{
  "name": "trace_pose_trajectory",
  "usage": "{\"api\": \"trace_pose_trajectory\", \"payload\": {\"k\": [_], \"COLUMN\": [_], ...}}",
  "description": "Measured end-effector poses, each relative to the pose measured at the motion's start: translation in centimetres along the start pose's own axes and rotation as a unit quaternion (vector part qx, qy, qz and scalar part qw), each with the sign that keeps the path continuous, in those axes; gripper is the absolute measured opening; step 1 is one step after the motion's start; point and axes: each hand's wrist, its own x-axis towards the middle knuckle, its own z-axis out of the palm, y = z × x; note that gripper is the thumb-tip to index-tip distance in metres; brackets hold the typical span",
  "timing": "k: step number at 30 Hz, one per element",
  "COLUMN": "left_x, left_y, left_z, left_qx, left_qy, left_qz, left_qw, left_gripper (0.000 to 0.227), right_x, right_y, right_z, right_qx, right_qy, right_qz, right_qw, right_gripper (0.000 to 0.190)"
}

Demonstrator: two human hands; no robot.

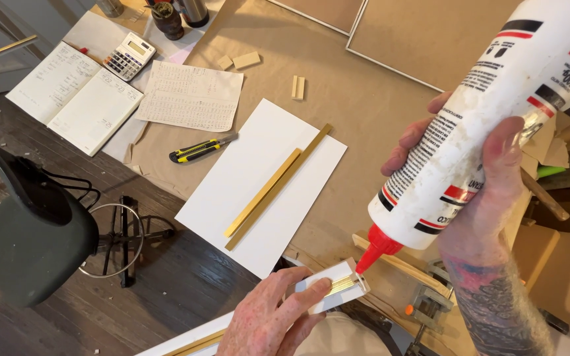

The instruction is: Assembling small wooden frames by applying glue to joints and securing them in a corner clamp.

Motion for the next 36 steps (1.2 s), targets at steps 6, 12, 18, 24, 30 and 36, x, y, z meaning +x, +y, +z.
{"api": "trace_pose_trajectory", "payload": {"k": [6,12,18,24,30,36], "left_x": [-0.1,-0.2,0.0,0.2,-5.4,1.8], "left_y": [-0.1,-0.7,-1.8,-3.7,-14.4,-15.8], "left_z": [0.2,0.4,0.0,-1.9,0.1,-1.7], "left_qx": [0.012,0.018,0.0,0.016,-0.029,-0.123], "left_qy": [0.007,0.011,-0.016,-0.034,-0.188,-0.233], "left_qz": [-0.001,0.002,-0.002,-0.127,-0.289,-0.726], "left_qw": [1.0,1.0,1.0,0.991,0.938,0.635], "left_gripper": [0.049,0.048,0.056,0.046,0.054,0.067], "right_x": [0.3,0.8,3.4,13.7,20.4,29.7], "right_y": [0.1,0.5,2.2,6.0,15.9,32.7], "right_z": [0.1,0.6,-0.3,-6.0,-13.5,-21.0], "right_qx": [0.015,0.014,-0.012,0.097,-0.463,-0.937], "right_qy": [0.006,0.008,-0.021,0.127,-0.13,-0.241], "right_qz": [0.01,0.005,-0.042,0.086,0.274,-0.155], "right_qw": [1.0,1.0,0.999,0.983,0.833,0.201], "right_gripper": [0.077,0.072,0.072,0.06,0.038,0.008]}}
